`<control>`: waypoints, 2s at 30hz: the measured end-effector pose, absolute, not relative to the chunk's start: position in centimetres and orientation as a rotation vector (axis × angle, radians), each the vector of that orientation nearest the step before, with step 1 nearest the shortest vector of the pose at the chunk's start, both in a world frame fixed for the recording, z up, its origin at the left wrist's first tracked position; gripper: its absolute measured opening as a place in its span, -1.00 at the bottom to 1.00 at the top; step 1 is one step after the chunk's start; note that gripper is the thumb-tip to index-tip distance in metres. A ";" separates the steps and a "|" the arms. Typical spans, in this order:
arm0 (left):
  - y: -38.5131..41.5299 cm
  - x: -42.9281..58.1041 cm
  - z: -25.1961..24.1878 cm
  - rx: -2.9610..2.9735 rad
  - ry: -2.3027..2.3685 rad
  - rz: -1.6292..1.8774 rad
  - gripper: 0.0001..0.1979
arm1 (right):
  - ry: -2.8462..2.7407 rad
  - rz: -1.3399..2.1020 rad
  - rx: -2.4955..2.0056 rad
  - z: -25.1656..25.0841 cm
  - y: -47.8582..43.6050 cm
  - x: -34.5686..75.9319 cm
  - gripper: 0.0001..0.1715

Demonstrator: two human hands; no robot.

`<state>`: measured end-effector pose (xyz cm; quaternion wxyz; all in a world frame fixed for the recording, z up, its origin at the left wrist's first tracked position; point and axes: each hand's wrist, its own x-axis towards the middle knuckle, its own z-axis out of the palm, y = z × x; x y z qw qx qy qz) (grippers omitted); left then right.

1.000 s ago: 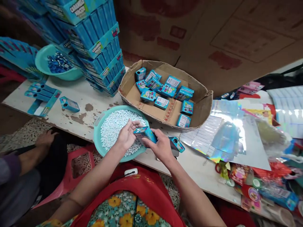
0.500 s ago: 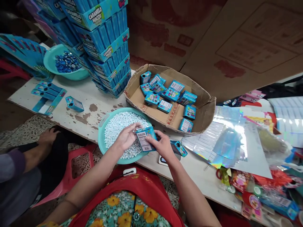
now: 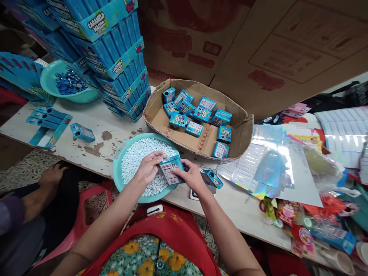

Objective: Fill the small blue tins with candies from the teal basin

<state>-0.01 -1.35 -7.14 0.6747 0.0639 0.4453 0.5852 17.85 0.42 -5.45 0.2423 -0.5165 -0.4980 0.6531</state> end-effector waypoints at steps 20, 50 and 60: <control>-1.0 -4.4 -5.6 0.717 1.362 1.148 -0.70 | -0.910 2.121 -1.174 -5.9 1.2 16.9 -0.53; -0.9 -6.0 -2.1 0.798 1.482 1.353 -0.74 | -0.898 2.206 -0.963 -7.4 4.1 9.7 -0.45; -0.5 -6.2 -3.4 0.617 1.458 1.408 -0.74 | -0.793 2.297 -0.870 -8.1 3.8 9.8 -0.53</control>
